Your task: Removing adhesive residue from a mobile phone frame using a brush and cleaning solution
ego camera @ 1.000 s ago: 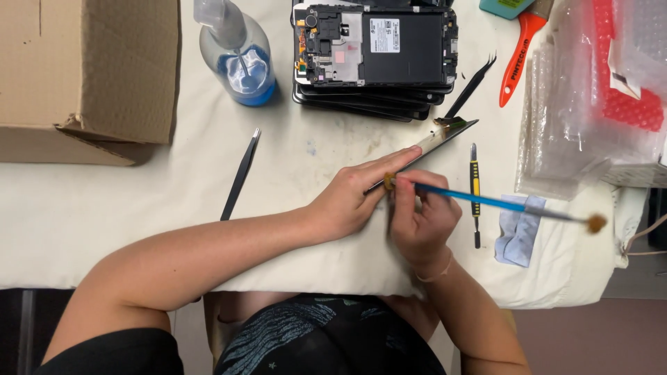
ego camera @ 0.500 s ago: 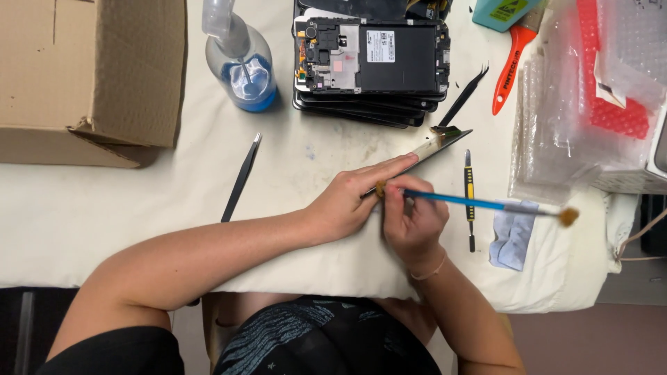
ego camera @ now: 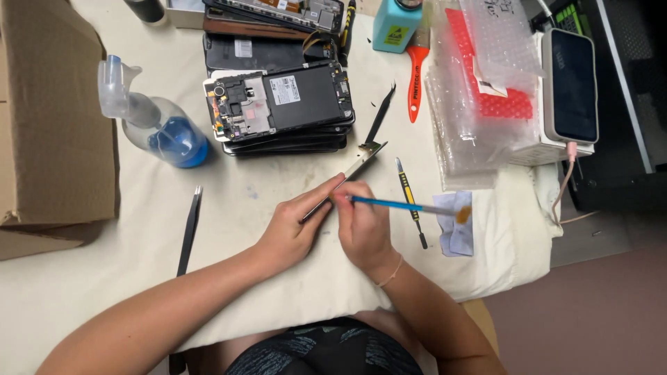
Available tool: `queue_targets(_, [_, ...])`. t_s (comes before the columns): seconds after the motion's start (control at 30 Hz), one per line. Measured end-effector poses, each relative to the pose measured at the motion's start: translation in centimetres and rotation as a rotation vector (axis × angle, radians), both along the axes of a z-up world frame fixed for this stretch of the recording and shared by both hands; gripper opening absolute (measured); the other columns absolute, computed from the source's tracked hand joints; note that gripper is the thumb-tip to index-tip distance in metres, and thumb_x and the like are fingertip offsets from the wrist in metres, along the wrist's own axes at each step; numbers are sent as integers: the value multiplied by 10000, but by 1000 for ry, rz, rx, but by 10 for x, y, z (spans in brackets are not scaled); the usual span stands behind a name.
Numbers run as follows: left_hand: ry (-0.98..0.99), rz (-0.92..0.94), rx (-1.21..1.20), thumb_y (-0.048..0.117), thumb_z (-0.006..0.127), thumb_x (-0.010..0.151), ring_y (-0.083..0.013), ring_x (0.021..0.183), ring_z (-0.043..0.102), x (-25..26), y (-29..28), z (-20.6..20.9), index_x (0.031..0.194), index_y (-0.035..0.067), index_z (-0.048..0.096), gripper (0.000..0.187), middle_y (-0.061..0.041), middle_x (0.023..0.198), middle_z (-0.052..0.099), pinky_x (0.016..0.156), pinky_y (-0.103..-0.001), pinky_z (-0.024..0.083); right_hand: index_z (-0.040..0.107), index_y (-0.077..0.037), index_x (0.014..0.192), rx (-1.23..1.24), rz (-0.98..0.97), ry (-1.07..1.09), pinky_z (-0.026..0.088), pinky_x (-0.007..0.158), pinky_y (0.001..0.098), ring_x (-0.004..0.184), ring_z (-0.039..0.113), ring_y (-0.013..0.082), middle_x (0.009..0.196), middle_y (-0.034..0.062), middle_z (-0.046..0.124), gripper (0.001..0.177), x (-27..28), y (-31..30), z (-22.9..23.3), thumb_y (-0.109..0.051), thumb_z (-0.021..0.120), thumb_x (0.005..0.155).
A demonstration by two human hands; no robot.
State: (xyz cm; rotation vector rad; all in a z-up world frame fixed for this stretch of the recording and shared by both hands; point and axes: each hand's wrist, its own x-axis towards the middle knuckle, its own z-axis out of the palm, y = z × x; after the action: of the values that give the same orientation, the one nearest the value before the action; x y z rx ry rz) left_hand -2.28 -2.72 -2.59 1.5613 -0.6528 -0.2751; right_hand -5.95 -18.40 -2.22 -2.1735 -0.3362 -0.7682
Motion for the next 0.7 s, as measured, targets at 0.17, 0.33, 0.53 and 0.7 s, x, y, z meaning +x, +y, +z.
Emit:
queue_targets(0.17, [-7,4,-4,21,495,1013,-348,1328,554,-4,-2,-3,1442,83,554,438,-145,1442,602,1090,-510,471,644,-11,989,29,31,20,557,594,347,622,646,294,773,87,656,82,-7,0,-10,-46,579,1024])
queue_targets(0.33, [-13,13,-8,35,505,1021,-339,1322,562,-3,-2,0,1431,85,567,417,-139,1427,615,1082,-502,479,656,2,990,-11,28,-50,568,605,360,652,673,327,799,102,683,98,-2,-3,-2,-49,581,1026])
queue_targets(0.53, [-16,-7,-4,42,497,1024,-348,1335,551,-3,-2,0,1431,78,564,413,-150,1439,604,1091,-513,473,669,-23,992,12,38,-17,585,611,342,644,687,270,770,48,682,84,-4,-3,-16,-83,613,1011])
queue_targets(0.7, [-21,-5,-18,37,488,1034,-344,1326,555,-1,0,1,1431,63,560,405,-161,1428,608,1092,-507,475,656,8,968,71,3,-35,582,727,344,686,702,256,825,75,714,111,5,-19,-12,-3,564,1029])
